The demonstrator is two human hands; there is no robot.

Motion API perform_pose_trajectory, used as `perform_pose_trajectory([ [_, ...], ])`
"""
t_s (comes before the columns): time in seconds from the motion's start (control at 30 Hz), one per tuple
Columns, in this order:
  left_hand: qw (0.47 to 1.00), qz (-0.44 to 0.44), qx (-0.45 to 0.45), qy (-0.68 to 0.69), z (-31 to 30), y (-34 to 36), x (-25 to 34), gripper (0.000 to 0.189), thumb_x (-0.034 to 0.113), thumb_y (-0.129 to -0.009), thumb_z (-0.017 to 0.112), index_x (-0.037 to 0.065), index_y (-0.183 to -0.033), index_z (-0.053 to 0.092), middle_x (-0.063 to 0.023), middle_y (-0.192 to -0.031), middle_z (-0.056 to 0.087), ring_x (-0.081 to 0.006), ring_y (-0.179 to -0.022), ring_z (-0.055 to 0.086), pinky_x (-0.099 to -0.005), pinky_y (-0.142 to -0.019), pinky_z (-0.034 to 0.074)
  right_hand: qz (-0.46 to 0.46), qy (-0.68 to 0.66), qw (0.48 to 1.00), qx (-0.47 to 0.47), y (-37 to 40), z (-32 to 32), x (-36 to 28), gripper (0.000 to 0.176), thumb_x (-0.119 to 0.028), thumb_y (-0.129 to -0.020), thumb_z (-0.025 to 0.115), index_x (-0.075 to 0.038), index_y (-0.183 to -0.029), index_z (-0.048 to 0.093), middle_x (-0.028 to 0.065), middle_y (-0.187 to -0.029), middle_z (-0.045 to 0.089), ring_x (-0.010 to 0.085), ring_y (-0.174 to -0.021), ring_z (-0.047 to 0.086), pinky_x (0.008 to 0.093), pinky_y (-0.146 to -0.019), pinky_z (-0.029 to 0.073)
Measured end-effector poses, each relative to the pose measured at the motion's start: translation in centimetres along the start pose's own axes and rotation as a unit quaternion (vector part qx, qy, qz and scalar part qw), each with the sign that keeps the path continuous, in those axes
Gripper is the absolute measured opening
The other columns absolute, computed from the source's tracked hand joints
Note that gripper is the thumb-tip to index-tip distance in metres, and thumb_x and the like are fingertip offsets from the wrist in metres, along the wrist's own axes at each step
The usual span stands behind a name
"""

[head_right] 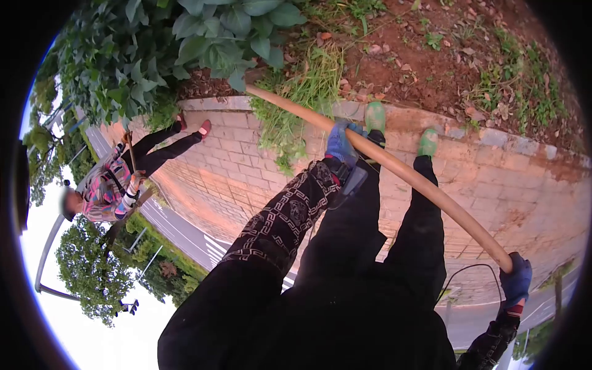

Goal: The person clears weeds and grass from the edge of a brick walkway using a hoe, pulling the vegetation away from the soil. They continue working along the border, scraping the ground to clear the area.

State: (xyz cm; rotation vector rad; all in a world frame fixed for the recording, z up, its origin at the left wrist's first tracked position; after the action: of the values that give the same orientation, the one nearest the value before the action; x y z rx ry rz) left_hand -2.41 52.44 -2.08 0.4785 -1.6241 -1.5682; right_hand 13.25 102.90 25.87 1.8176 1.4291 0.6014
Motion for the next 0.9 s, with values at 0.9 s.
perform_pose_trajectory([
  [0.9,0.984,0.098,0.096,-0.110,-6.1,1.0,16.3,0.025,0.030,-0.086,0.064,0.017,-0.105,0.053,-0.0020,-0.088,0.057,-0.0227,-0.078,0.058,-0.0418,-0.075,0.053,-0.111,-0.120,0.986,-0.040,-4.1,7.9,-14.0,0.020,-0.012,-0.071,0.071,-0.011,-0.087,0.059,0.0111,-0.074,0.065,0.0321,-0.074,0.064,0.0423,-0.072,0.045],
])
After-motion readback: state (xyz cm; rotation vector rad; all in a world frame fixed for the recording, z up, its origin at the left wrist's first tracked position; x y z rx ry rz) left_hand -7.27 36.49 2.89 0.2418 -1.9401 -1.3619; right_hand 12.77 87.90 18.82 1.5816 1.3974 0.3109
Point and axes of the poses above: each hand's wrist, its own y-axis away from the middle knuckle, its own z-axis out of the palm, x = y × z, the point moved 4 cm from there along -y, towards the middle knuckle
